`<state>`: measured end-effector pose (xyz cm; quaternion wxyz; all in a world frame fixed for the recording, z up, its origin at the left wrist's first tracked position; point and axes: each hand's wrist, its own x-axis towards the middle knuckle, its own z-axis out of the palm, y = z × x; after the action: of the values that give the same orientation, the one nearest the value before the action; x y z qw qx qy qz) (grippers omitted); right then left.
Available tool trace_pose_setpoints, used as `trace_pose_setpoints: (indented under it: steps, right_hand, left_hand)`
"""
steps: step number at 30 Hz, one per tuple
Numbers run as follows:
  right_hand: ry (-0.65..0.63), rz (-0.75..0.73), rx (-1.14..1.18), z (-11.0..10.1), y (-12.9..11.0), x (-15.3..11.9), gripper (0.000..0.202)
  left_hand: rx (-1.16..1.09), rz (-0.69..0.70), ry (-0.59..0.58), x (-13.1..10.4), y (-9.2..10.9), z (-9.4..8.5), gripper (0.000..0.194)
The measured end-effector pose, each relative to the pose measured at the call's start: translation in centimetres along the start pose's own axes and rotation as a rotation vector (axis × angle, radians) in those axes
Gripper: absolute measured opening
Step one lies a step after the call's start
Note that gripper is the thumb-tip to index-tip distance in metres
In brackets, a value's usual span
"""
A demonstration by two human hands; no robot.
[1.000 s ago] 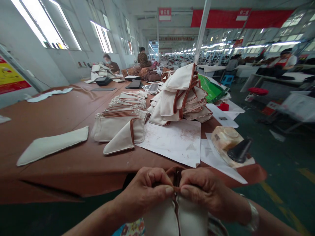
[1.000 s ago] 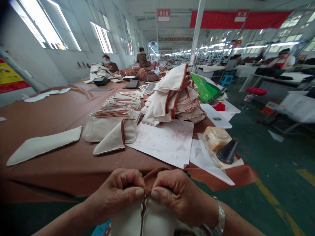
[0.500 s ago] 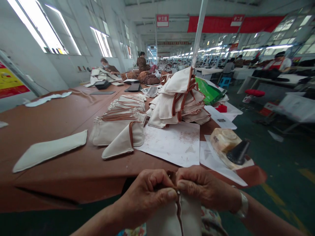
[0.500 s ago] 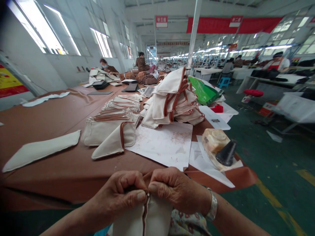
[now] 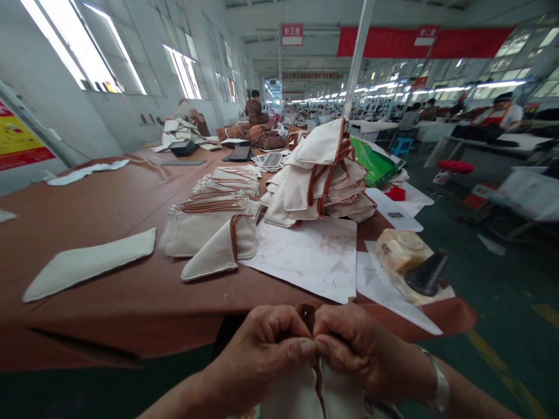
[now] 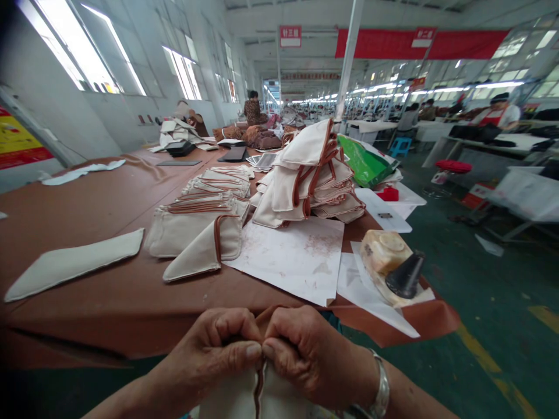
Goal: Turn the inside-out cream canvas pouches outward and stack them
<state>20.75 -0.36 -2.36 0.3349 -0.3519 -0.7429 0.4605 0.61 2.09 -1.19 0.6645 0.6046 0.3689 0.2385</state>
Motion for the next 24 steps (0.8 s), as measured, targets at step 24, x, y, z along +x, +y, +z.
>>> trace_pose_setpoints:
  steps: [24]
  right_hand:
    - [0.203, -0.065, -0.105, 0.9, 2.9, 2.2, 0.046]
  left_hand:
    - [-0.019, 0.148, 0.213, -1.1, -0.9, -1.6, 0.052]
